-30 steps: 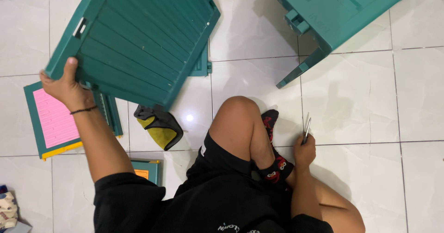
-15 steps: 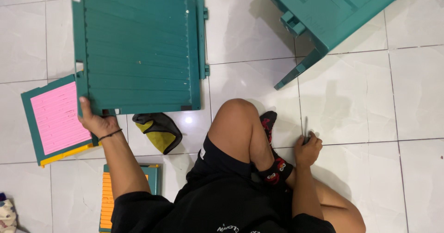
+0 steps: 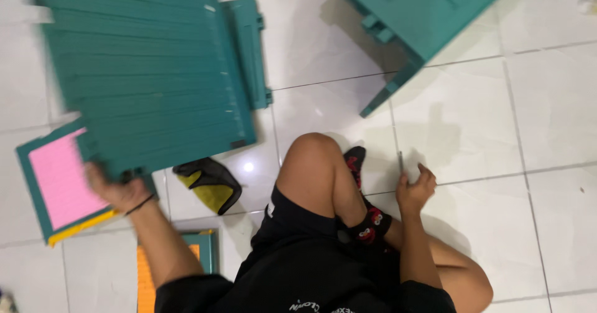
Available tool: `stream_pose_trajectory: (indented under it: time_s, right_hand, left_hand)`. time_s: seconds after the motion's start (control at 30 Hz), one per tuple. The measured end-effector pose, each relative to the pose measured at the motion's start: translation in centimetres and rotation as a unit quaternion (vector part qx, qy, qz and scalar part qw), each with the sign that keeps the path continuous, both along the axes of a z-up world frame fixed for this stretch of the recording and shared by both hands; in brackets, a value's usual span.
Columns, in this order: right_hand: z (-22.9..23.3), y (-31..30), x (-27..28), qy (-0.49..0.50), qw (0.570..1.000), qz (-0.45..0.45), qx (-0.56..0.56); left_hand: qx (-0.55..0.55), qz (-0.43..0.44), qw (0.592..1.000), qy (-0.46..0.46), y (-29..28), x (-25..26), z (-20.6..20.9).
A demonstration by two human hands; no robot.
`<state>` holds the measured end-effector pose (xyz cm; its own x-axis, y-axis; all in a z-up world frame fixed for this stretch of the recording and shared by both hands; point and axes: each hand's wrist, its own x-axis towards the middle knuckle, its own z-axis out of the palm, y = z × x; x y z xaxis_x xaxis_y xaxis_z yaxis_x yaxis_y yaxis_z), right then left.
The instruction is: The person sits on the floor and uses a screwdriver to pry apart the seams of a green plastic crate. They remove the side panels and lids one by one, placing them on the floor.
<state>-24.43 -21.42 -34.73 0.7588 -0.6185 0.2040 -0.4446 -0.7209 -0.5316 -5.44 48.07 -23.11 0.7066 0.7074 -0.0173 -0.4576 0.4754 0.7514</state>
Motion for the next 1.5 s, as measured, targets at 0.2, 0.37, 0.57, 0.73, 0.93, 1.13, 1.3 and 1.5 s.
stream_pose_trajectory:
  time_s: [0.2,0.37,0.57,0.73,0.93,1.13,1.3,1.5]
  right_hand:
    - [7.6,3.6,5.6,-0.189,0.962,0.072,0.184]
    - [19.0,8.0,8.3,-0.270,0.913,0.199,0.231]
    - [31.1,8.0,9.1,-0.377,0.770,0.305,0.415]
    - [35.3,4.7,6.4,-0.499,0.597,0.312,0.546]
    - [30.7,-0.3,-4.2,-0.645,0.509,0.215,0.527]
    - [21.8,-4.8,-17.4,-0.671,0.549,-0.076,0.492]
    - [12.5,-5.9,-25.2,-0.680,0.547,-0.231,0.430]
    - [3.0,-7.9,-29.7,-0.672,0.511,-0.319,0.431]
  left_hand:
    - [0.106,0.111,0.986,0.069,0.0,0.0,2.9]
    - [0.134,-0.051,0.989,0.026,-13.3,6.3,7.1]
    - [0.084,-0.267,0.957,-0.076,-26.8,6.0,11.5]
    - [0.007,-0.388,0.911,-0.142,-31.3,4.1,17.9]
    - [-0.120,-0.546,0.816,-0.146,-42.9,3.2,20.7]
    - [-0.174,-0.697,0.696,0.002,-60.0,-3.0,13.3]
    - [-0.133,-0.730,0.656,0.142,-69.6,-9.0,3.9]
    - [-0.110,-0.776,0.598,0.167,-75.5,-12.6,-5.7]
